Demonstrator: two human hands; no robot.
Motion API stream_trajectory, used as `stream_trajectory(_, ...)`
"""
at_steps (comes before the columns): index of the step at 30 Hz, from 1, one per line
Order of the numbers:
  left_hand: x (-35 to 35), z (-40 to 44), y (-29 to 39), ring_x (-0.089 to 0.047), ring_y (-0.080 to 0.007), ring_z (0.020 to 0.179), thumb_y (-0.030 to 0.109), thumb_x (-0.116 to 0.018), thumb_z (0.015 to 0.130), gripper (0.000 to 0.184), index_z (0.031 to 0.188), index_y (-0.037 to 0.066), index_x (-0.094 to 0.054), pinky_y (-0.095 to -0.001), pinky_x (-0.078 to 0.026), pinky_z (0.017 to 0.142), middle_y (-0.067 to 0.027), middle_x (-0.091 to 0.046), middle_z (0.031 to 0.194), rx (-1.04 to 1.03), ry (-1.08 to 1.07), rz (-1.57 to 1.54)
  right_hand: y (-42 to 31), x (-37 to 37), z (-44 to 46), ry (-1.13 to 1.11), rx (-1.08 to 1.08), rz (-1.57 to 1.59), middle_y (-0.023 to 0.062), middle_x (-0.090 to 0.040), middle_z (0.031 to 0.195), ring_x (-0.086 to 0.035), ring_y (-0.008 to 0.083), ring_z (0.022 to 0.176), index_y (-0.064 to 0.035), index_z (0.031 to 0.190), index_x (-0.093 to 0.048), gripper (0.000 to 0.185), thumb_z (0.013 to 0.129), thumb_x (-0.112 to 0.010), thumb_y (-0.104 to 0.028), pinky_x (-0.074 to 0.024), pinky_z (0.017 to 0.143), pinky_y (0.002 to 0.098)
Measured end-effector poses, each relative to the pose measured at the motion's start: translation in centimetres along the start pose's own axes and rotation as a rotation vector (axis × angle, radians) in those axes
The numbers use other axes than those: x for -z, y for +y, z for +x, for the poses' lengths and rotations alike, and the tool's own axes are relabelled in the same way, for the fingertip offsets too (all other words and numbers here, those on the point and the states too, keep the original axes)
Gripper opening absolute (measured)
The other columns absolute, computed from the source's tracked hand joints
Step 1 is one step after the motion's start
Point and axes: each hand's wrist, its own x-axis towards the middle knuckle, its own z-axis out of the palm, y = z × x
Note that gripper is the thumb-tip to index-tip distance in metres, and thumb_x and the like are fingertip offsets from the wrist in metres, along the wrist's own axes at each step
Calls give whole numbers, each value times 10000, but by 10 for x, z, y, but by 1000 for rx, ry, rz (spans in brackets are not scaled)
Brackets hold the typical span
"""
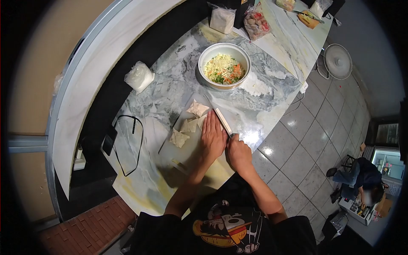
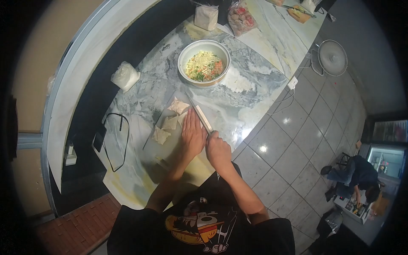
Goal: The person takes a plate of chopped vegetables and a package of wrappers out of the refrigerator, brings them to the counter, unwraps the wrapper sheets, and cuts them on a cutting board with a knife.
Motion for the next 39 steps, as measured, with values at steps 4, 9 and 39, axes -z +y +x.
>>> stream_trajectory(4,1,0,1,-232,-382,1424,197,-506,892,660,1401,-150,-269,-454,-180,1172,-288,-267,1497,-12,-5,5,1,2,0,1,-3,11,243,-647,683,-672,396,644,24,896,-480,219,913,-535,-187,-551,576,465)
stream_trajectory(9,3,-2,2,-238,-380,1422,206,-502,900,663,1407,-146,-262,-450,-181,1172,-284,-267,1499,-24,-13,28,-1,2,0,-15,-1,37,261,-647,704,-669,411,660,36,911,-485,225,913,-533,-183,-545,594,482)
stream_trajectory(39,5,0,1,-245,-405,1412,177,-465,931,642,1422,-152,-214,-464,-205,1161,-306,-265,1489,-50,42,-21,14,31,19,-18,74,372,291,-620,738,-614,479,731,44,915,-574,221,923,-553,-176,-480,650,512)
